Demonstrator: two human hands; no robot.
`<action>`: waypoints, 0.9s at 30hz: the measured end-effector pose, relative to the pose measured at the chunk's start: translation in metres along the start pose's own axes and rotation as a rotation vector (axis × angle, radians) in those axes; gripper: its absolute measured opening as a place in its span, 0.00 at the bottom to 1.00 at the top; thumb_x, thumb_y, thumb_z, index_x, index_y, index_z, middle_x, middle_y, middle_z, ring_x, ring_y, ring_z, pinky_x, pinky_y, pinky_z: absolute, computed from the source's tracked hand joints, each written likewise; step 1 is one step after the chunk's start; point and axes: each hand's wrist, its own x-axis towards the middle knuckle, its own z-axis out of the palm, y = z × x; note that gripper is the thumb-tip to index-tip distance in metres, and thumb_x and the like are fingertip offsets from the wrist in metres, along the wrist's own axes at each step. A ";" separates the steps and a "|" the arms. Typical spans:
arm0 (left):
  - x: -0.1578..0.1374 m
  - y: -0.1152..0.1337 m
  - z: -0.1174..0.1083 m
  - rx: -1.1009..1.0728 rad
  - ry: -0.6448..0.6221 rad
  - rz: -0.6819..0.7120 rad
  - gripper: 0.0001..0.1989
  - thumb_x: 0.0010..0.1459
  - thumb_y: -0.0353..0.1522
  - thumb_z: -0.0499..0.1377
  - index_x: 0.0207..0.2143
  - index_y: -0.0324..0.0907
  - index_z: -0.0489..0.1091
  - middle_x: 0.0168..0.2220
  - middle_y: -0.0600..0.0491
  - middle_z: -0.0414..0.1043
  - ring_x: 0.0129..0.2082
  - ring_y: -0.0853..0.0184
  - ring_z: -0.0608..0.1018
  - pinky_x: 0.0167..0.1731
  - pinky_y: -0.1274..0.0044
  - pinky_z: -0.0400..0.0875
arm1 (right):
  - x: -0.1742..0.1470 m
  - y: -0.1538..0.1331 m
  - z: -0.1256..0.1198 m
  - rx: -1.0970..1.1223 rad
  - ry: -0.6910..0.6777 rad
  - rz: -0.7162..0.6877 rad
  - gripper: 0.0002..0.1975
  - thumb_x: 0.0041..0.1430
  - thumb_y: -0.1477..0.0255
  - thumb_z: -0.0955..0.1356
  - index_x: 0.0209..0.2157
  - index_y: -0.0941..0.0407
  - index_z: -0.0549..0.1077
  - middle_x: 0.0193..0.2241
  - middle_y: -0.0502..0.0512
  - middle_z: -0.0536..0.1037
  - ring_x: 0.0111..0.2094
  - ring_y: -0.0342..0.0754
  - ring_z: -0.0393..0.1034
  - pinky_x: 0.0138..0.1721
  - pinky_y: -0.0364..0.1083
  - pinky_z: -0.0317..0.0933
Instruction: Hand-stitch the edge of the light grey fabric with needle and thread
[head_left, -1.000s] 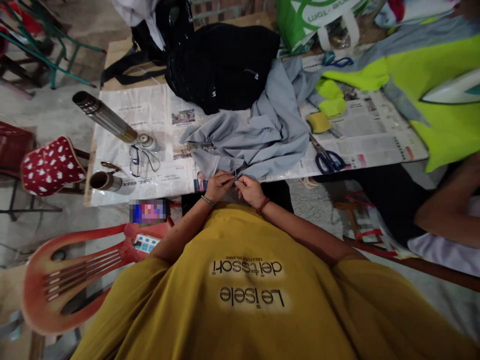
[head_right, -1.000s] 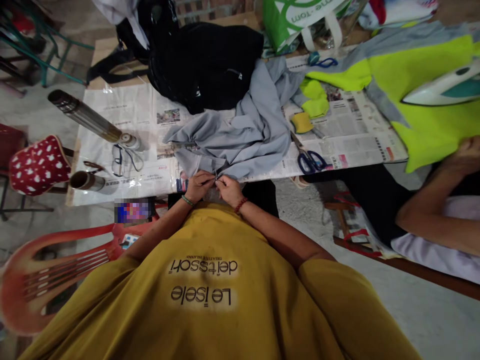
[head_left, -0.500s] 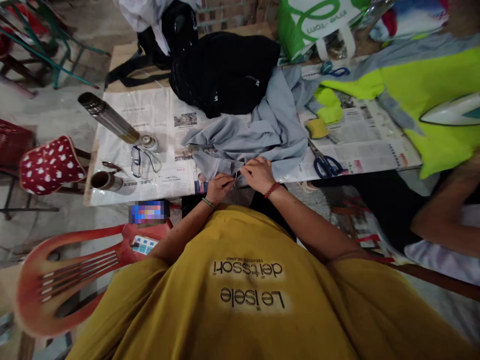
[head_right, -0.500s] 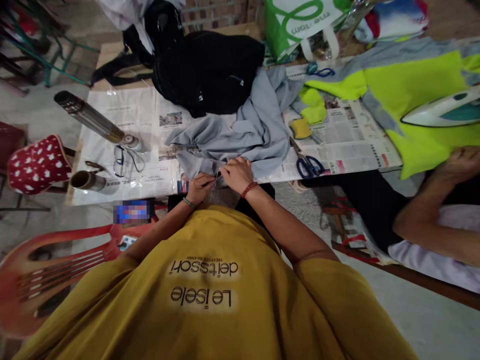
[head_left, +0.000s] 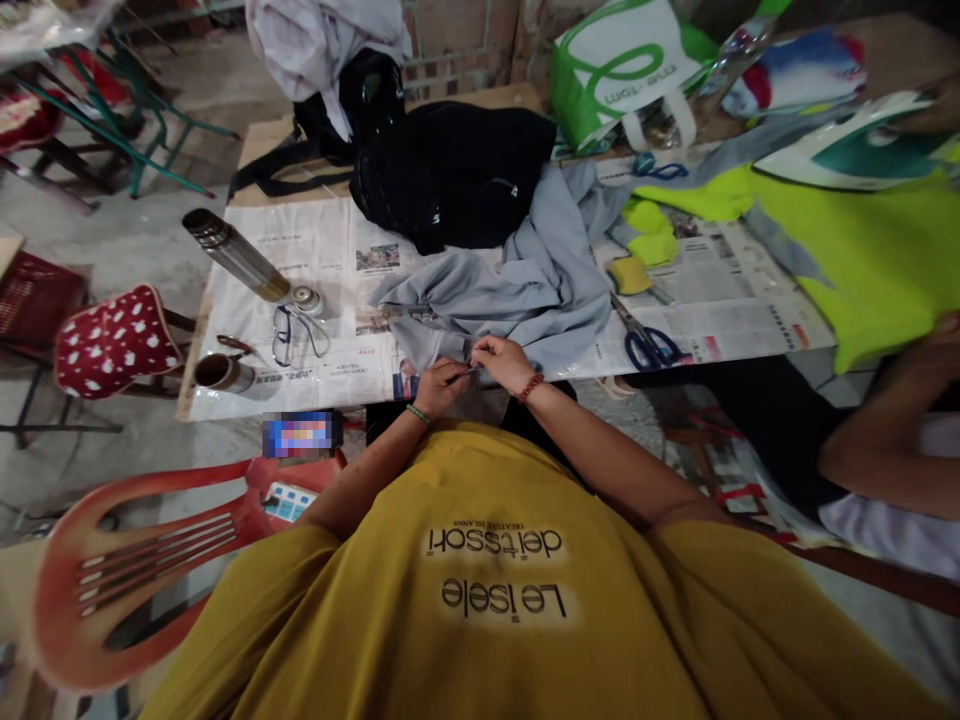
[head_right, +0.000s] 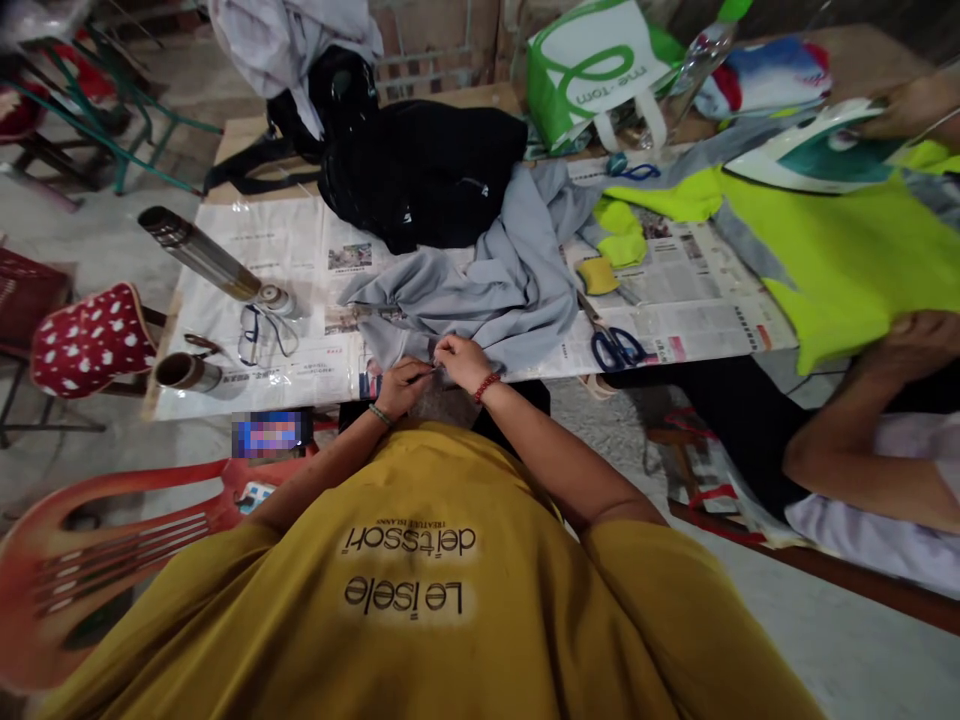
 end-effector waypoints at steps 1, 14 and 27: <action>0.001 0.000 0.000 -0.008 -0.008 -0.005 0.11 0.63 0.39 0.61 0.34 0.41 0.78 0.32 0.50 0.77 0.33 0.67 0.78 0.35 0.75 0.75 | 0.003 0.000 0.001 0.073 0.008 0.042 0.05 0.49 0.75 0.66 0.22 0.54 0.70 0.20 0.45 0.75 0.27 0.43 0.70 0.35 0.42 0.64; 0.004 0.000 0.001 -0.018 0.064 -0.012 0.15 0.63 0.42 0.59 0.31 0.41 0.77 0.30 0.50 0.76 0.31 0.68 0.77 0.34 0.75 0.74 | 0.017 0.006 0.013 0.481 0.099 0.211 0.05 0.45 0.75 0.69 0.21 0.55 0.68 0.16 0.44 0.72 0.22 0.39 0.67 0.29 0.39 0.64; 0.004 0.004 -0.004 0.008 0.010 0.003 0.14 0.63 0.41 0.60 0.32 0.41 0.78 0.29 0.51 0.75 0.29 0.70 0.76 0.32 0.77 0.74 | 0.006 -0.029 -0.005 0.676 -0.236 0.179 0.16 0.58 0.62 0.70 0.39 0.51 0.60 0.22 0.42 0.76 0.19 0.42 0.73 0.21 0.40 0.66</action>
